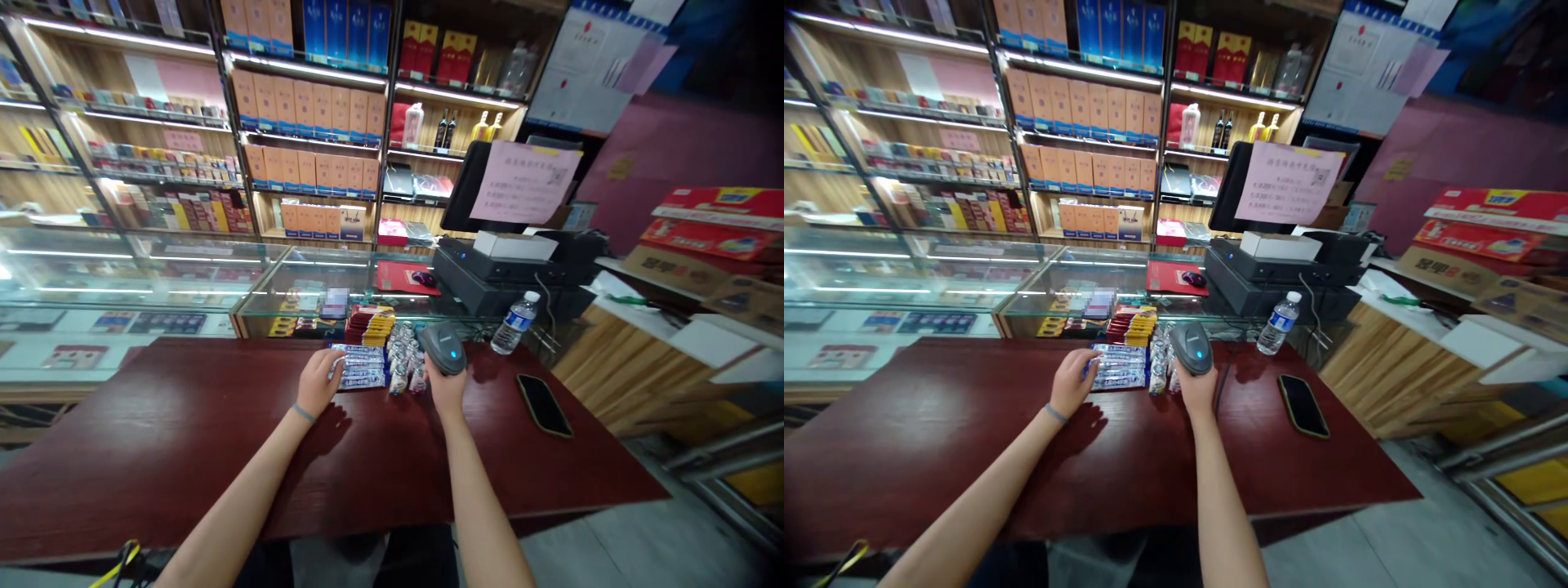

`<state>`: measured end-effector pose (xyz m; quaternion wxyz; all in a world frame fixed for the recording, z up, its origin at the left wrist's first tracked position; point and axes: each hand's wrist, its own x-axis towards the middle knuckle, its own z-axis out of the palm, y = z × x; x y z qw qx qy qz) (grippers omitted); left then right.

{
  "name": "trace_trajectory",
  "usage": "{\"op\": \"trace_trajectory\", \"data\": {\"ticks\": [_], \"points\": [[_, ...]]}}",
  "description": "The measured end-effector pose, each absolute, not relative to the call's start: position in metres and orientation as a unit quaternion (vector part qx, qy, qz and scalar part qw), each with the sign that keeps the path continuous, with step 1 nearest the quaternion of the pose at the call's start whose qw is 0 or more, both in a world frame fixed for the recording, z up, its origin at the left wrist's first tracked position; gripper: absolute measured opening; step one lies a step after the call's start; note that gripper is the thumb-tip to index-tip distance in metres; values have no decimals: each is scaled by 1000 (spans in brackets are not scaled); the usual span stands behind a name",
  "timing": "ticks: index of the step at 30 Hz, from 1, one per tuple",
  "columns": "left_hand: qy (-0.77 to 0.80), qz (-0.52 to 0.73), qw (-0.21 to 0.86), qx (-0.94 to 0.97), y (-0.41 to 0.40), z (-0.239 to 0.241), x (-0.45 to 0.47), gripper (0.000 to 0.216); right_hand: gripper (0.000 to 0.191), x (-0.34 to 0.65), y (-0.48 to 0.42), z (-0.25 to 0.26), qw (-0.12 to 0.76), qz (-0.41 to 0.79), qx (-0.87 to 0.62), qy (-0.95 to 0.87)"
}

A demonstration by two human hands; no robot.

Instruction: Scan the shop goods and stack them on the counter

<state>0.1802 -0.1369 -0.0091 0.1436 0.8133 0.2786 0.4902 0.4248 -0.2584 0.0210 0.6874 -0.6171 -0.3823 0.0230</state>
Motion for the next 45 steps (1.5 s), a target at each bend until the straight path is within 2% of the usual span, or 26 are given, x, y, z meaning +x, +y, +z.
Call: {"op": "trace_trajectory", "data": {"ticks": [9, 16, 21, 25, 30, 33, 39, 42, 45], "points": [[222, 363, 24, 904, -84, 46, 269, 54, 30, 444, -278, 34, 666, 19, -623, -409], [283, 248, -65, 924, -75, 40, 297, 48, 35, 451, -285, 26, 636, 8, -643, -427], [272, 261, -48, 925, -74, 49, 295, 37, 43, 447, -284, 27, 618, -11, -652, -440], [264, 313, 22, 912, -74, 57, 288, 37, 50, 446, -280, 28, 600, -49, -662, -446], [294, 564, 170, 752, -87, 59, 263, 32, 53, 437, -277, 31, 590, -76, -666, -450], [289, 671, 306, 610, -95, 53, 240, 31, 51, 425, -275, 33, 579, -73, -669, -460], [258, 668, 587, 378, -100, 30, 183, 39, 56, 400, -261, 27, 545, -58, -657, -518], [237, 648, 650, 318, -101, 14, 156, 36, 57, 387, -252, 22, 526, -46, -639, -560], [223, 649, 667, 288, -100, -5, 139, 35, 49, 372, -247, 20, 483, -13, -633, -605]]}}
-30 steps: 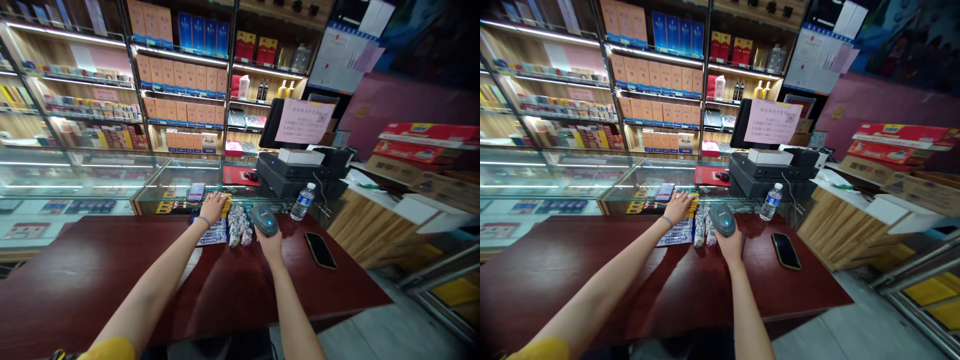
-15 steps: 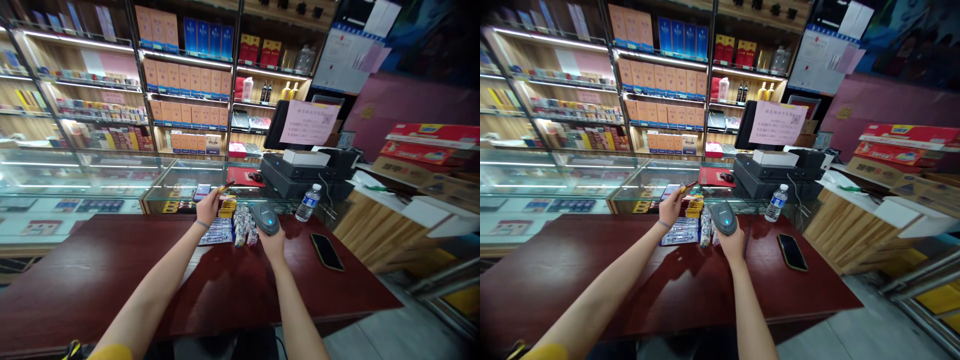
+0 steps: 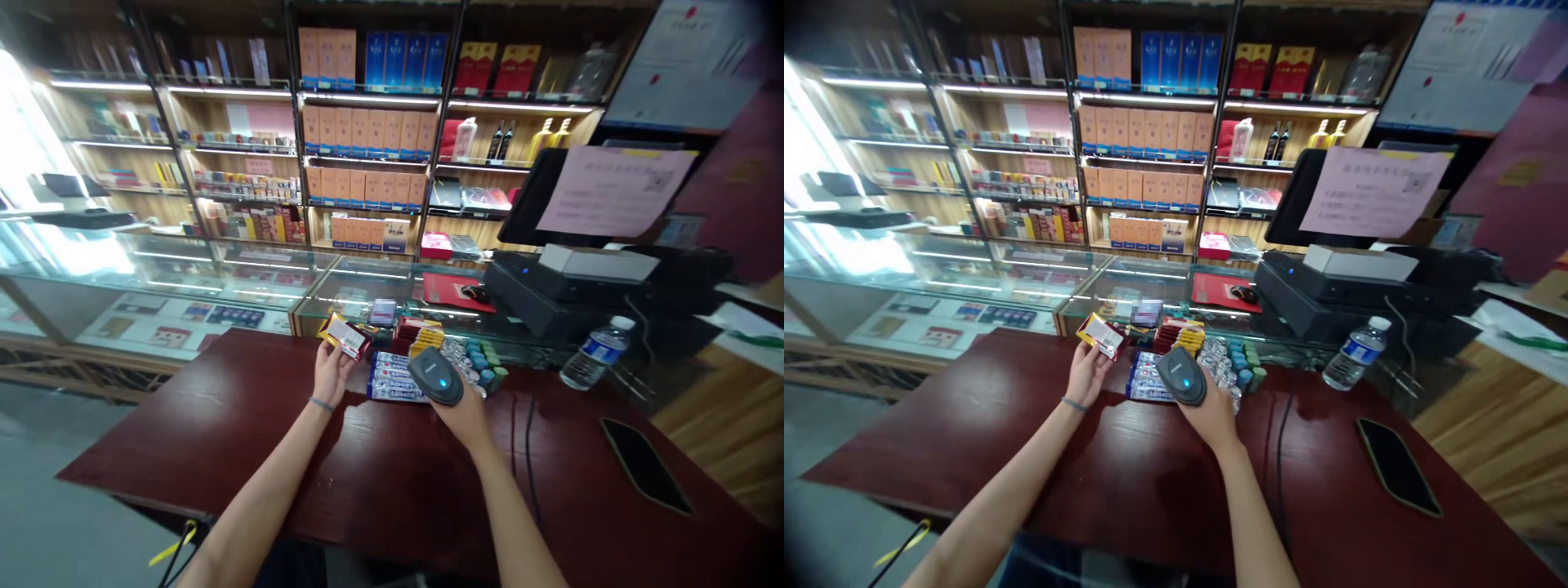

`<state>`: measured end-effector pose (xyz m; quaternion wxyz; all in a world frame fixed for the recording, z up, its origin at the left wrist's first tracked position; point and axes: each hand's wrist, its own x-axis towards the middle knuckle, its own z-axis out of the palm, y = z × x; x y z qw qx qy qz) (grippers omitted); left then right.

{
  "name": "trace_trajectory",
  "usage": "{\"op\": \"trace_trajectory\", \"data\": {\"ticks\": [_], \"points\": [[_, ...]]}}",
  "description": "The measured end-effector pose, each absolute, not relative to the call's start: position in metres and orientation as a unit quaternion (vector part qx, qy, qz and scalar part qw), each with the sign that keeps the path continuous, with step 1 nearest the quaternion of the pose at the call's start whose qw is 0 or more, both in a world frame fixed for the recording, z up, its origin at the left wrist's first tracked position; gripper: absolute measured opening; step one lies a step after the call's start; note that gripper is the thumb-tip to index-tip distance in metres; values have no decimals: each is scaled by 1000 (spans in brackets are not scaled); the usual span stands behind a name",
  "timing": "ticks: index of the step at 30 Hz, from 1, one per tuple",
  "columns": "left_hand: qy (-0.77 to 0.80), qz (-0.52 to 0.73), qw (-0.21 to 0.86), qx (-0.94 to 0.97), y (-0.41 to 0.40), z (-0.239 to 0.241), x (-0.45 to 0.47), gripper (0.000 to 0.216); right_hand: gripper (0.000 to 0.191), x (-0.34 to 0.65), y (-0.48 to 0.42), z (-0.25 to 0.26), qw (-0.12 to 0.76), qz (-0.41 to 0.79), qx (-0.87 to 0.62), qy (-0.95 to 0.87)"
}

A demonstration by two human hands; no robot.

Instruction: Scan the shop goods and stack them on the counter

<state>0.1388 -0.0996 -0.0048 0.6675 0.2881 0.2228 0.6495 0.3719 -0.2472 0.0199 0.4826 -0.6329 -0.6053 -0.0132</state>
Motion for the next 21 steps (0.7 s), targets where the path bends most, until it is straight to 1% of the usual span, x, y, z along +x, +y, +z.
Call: {"op": "trace_trajectory", "data": {"ticks": [4, 9, 12, 14, 16, 19, 21], "points": [[211, 656, 677, 257, -98, -24, 129, 34, 45, 353, -248, 17, 425, 18, -637, -643], [195, 666, 680, 239, -97, -30, 127, 35, 52, 341, -251, 13, 377, 15, -643, -667], [197, 667, 677, 241, -96, -30, 127, 36, 45, 341, -250, 10, 347, 12, -638, -687], [188, 663, 678, 257, -96, -31, 126, 33, 38, 342, -250, 7, 339, 7, -633, -696], [178, 657, 677, 280, -96, -31, 126, 30, 35, 344, -250, 4, 340, -1, -631, -698], [191, 653, 664, 309, -96, -32, 127, 28, 37, 344, -252, 3, 345, 4, -634, -692], [218, 656, 652, 312, -96, -34, 128, 32, 39, 344, -253, 3, 355, 21, -632, -689]]}}
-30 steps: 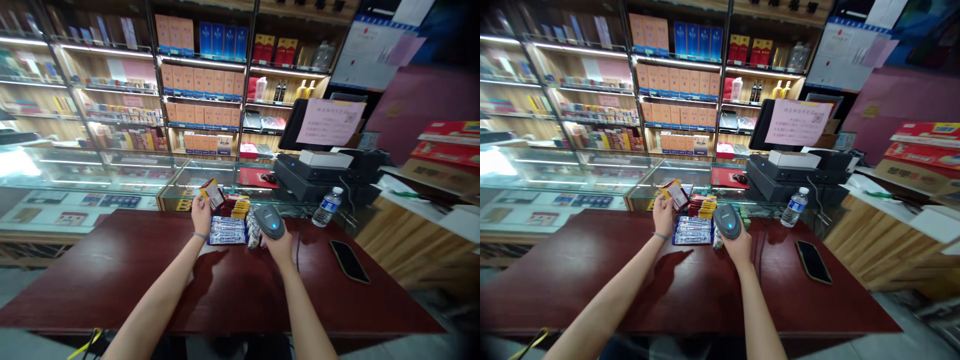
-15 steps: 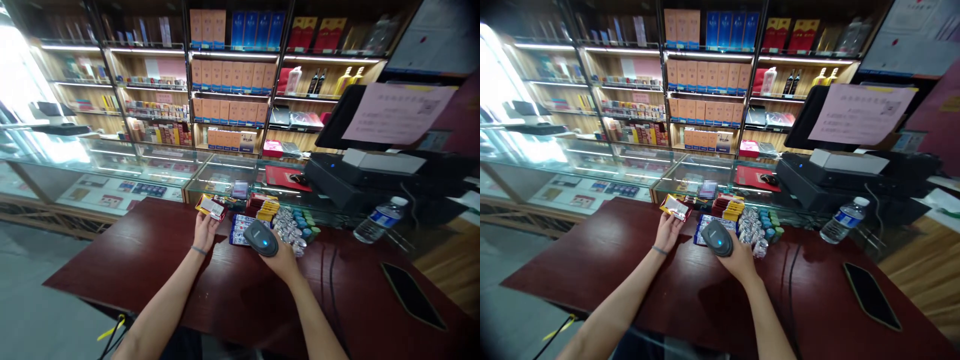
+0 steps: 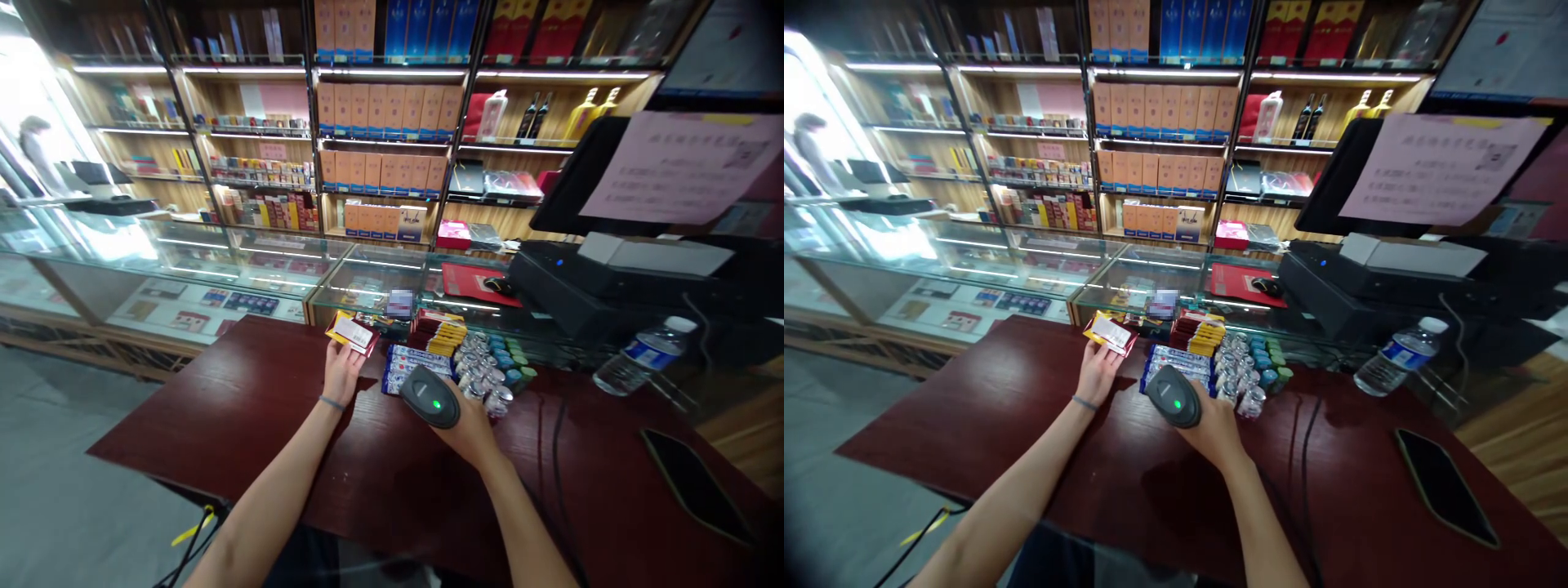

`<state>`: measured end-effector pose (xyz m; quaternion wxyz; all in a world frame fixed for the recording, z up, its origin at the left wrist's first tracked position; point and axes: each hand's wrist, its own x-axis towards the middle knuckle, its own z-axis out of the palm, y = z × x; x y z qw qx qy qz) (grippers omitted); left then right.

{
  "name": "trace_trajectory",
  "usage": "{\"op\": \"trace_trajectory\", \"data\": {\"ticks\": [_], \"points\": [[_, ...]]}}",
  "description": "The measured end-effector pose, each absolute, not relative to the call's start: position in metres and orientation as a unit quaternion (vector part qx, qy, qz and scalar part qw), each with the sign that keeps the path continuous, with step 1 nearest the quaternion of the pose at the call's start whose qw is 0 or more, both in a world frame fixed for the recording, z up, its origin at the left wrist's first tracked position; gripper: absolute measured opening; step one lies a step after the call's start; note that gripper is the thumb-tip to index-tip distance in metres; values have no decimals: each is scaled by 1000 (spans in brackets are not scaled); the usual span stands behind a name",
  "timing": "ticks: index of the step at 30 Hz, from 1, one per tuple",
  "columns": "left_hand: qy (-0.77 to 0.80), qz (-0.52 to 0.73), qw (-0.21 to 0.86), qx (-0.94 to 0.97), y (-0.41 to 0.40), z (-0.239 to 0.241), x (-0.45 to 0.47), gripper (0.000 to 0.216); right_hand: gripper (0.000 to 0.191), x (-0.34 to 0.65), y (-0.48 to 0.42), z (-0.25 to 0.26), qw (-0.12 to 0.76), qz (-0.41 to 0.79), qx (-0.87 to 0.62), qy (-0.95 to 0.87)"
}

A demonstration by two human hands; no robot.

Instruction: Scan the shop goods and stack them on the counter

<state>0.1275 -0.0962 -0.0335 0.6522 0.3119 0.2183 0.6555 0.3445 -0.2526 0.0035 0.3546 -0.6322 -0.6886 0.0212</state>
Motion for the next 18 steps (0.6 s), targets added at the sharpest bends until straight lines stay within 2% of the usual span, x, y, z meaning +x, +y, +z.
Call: {"op": "trace_trajectory", "data": {"ticks": [5, 11, 14, 18], "points": [[269, 683, 599, 320, -87, -32, 124, 45, 41, 347, -254, 2, 405, 43, -627, -664], [349, 736, 362, 454, -60, -6, 77, 35, 40, 359, -251, -11, 470, 47, -611, -635], [388, 690, 265, 550, -48, 0, 31, 30, 36, 366, -248, -20, 497, 42, -589, -636], [482, 534, 148, 679, -33, -11, -32, 28, 39, 373, -245, -31, 523, 30, -589, -616]]}}
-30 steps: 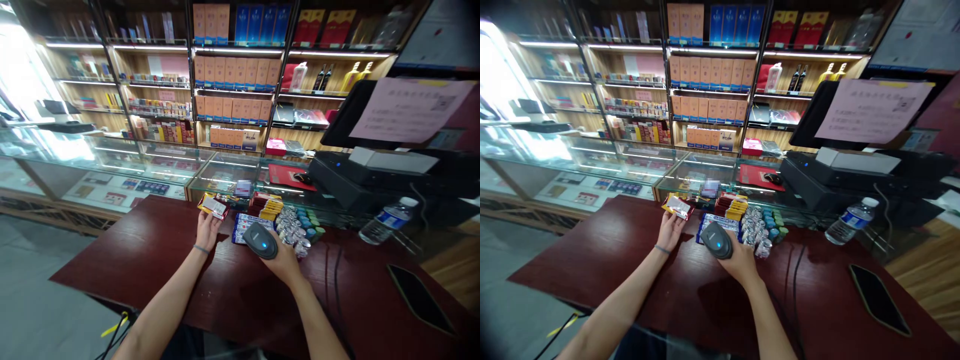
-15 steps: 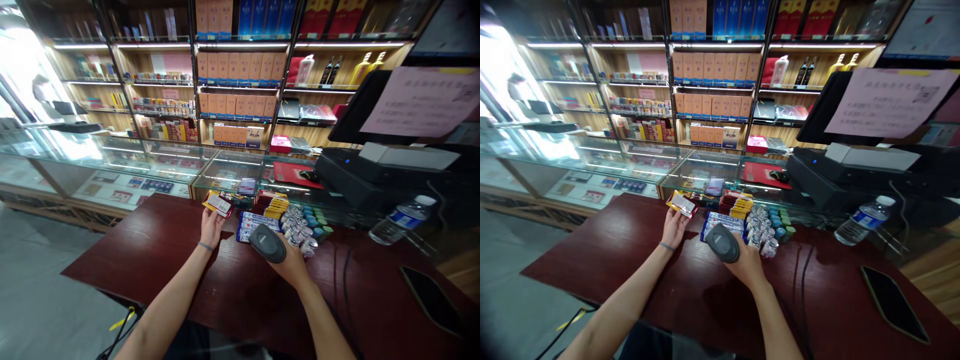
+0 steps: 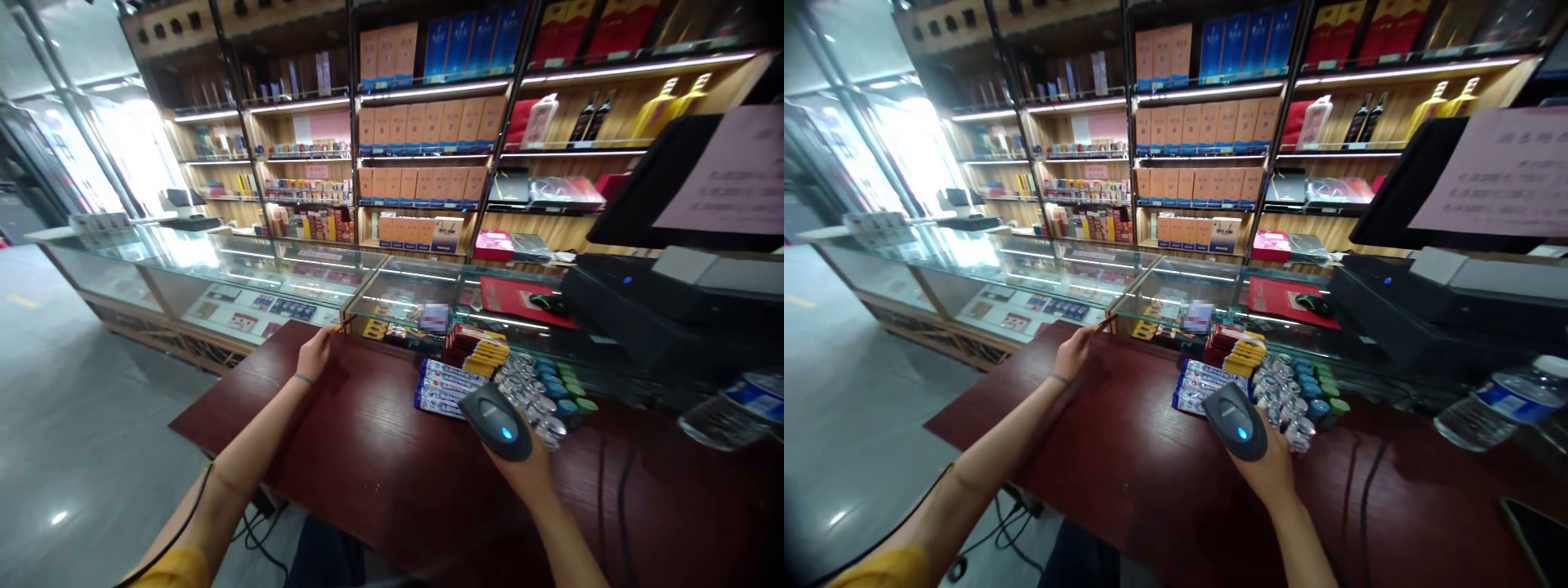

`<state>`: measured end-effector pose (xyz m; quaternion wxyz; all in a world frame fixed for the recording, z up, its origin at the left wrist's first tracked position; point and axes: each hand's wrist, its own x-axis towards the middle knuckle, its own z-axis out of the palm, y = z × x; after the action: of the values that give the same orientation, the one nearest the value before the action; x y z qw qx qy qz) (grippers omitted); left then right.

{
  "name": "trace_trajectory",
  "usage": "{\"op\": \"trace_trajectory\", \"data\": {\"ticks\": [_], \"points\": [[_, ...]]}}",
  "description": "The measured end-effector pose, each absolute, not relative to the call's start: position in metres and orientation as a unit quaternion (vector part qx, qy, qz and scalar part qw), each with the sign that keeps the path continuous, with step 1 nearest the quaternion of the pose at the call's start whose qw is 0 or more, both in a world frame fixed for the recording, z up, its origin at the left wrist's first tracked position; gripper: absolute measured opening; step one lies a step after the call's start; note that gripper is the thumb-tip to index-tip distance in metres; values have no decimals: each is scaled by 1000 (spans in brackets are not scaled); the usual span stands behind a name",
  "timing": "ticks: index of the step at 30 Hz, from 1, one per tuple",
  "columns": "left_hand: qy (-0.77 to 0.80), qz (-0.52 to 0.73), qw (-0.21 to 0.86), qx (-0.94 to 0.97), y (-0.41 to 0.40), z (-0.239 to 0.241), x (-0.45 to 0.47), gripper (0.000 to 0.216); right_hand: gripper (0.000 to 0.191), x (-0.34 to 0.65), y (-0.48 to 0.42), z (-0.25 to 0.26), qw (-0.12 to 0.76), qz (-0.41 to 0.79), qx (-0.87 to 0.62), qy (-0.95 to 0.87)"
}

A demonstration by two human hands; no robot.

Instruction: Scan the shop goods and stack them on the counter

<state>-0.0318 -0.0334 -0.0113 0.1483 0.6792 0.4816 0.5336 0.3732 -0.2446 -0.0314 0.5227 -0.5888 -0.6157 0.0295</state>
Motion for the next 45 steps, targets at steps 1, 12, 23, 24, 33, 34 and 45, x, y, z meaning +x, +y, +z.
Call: {"op": "trace_trajectory", "data": {"ticks": [1, 12, 23, 24, 33, 34, 45], "points": [[495, 486, 135, 707, -29, -16, -44, 28, 40, 375, -244, -34, 529, 23, -588, -612], [453, 246, 96, 852, 29, -36, -81, 33, 45, 396, -242, -65, 547, -31, -587, -596], [464, 235, 117, 846, 51, -50, -82, 35, 58, 417, -241, -100, 543, -62, -633, -548], [468, 231, 118, 845, 51, -49, -81, 34, 58, 417, -240, -100, 544, -63, -634, -547], [478, 261, 114, 831, 36, -32, -61, 21, 43, 400, -241, -69, 565, -24, -604, -561], [481, 274, 105, 826, 32, -32, -54, 23, 40, 399, -241, -64, 575, -23, -604, -551], [299, 467, 102, 826, -48, 15, 122, 25, 37, 415, -254, 0, 624, 45, -610, -486]]}}
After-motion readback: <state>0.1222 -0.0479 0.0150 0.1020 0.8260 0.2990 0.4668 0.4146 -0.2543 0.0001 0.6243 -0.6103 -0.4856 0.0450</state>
